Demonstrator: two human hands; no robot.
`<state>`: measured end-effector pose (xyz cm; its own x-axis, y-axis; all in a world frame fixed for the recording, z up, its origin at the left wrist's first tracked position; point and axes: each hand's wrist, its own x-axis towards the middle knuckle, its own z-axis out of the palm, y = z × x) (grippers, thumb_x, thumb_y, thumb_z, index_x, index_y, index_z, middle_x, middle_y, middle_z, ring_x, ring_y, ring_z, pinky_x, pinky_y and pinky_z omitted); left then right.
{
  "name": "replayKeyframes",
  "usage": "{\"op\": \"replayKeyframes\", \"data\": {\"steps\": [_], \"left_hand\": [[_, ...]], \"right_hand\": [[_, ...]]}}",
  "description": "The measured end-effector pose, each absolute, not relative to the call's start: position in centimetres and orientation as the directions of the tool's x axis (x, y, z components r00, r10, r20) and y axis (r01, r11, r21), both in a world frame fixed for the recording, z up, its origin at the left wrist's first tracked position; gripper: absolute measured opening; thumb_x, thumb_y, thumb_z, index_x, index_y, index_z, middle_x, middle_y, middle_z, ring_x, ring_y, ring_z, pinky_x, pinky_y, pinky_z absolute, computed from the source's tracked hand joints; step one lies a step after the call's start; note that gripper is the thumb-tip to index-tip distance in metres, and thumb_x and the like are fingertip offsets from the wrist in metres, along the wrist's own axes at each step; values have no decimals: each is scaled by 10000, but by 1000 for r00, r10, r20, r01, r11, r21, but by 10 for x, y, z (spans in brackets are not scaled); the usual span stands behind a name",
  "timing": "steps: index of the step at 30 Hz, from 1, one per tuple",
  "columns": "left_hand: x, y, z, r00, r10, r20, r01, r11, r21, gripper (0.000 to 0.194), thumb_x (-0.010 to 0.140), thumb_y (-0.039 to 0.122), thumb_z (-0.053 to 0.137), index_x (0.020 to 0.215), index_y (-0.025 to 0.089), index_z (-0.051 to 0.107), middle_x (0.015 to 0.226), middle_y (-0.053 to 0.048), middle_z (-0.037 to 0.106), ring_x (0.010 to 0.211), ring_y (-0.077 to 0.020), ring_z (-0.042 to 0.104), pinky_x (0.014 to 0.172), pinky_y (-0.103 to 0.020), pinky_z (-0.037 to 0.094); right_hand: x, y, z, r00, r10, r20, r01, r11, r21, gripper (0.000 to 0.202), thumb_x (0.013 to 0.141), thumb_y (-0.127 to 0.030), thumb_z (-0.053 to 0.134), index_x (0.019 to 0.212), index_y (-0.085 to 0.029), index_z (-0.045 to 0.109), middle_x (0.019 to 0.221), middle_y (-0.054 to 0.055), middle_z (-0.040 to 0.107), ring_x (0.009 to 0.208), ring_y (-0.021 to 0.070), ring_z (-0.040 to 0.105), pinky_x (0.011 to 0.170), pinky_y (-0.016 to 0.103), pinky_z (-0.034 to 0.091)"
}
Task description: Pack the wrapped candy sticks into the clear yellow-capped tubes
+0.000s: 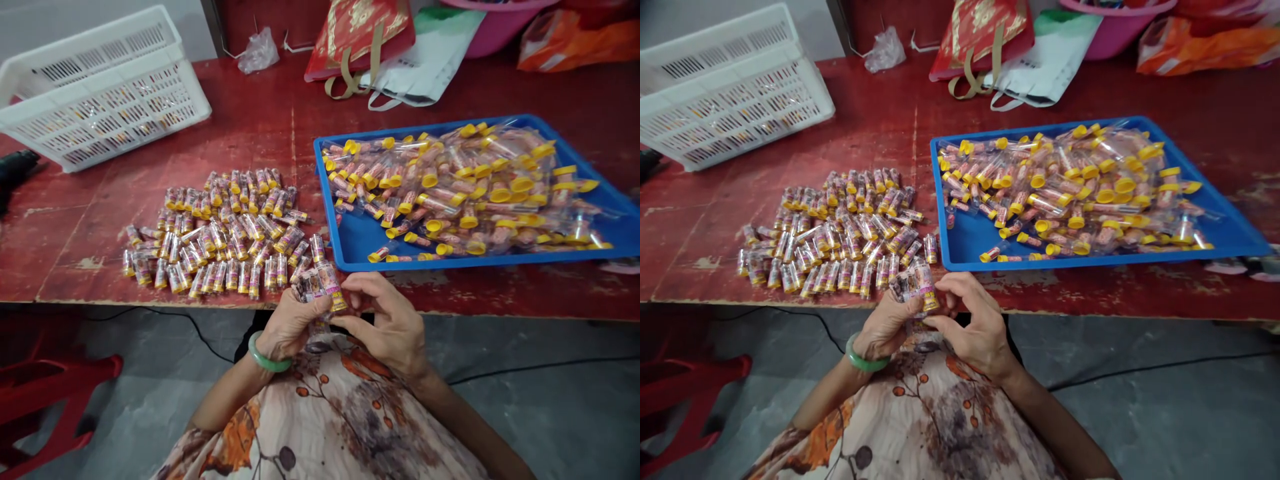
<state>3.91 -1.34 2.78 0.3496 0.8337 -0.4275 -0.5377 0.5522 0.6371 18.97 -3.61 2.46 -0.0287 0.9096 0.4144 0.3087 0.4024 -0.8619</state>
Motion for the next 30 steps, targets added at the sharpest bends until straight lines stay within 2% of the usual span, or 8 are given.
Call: {"op": "replayKeyframes", "data": {"steps": [3,9,14,21,27,30], "left_hand": [[37,-13,25,354,835,-421,-552,550,627,431,564,277,886,935,138,717,854,-53,731,753,-167,665,730,-269,510],[34,-17,19,326,851,-412,-558,525,643,396,615,219,860,978,175,708,933,-26,736,821,-149,670,787,-255,521],[31,-18,20,385,837,-389,-538,546,642,374,637,225,846,974,157,698,889,-43,733,763,-169,680,725,-284,545],[34,-19,23,377,847,-374,-550,530,646,379,633,200,845,976,163,688,870,-42,733,774,-166,679,726,-273,538],[34,-22,20,390,836,-385,-570,548,613,363,605,209,861,921,156,690,813,-28,719,715,-146,660,699,-265,533],[34,-21,19,383,836,-392,-564,548,617,383,591,222,868,926,161,693,819,-27,720,726,-157,660,735,-292,536]], "right_hand": [[188,-38,23,-17,865,501,343,476,-810,309,775,-96,675,1059,-212,639,973,49,613,759,132,582,646,273,518],[184,-40,21,-54,764,643,461,591,-662,420,802,-35,597,1164,-241,642,1014,60,649,884,169,645,729,299,555],[187,-41,21,-136,733,667,513,628,-585,415,791,-2,607,1151,-203,651,996,76,670,878,165,659,738,288,565],[182,-44,14,-53,635,770,615,629,-476,329,775,-30,630,1062,-182,685,929,72,715,818,177,694,762,313,586],[179,-42,17,-84,582,809,687,621,-377,215,797,-36,621,959,-167,678,848,70,726,761,158,698,738,291,587],[178,-40,16,-85,560,824,694,627,-355,201,800,-37,618,941,-168,676,835,67,726,740,158,697,706,292,590]]}}
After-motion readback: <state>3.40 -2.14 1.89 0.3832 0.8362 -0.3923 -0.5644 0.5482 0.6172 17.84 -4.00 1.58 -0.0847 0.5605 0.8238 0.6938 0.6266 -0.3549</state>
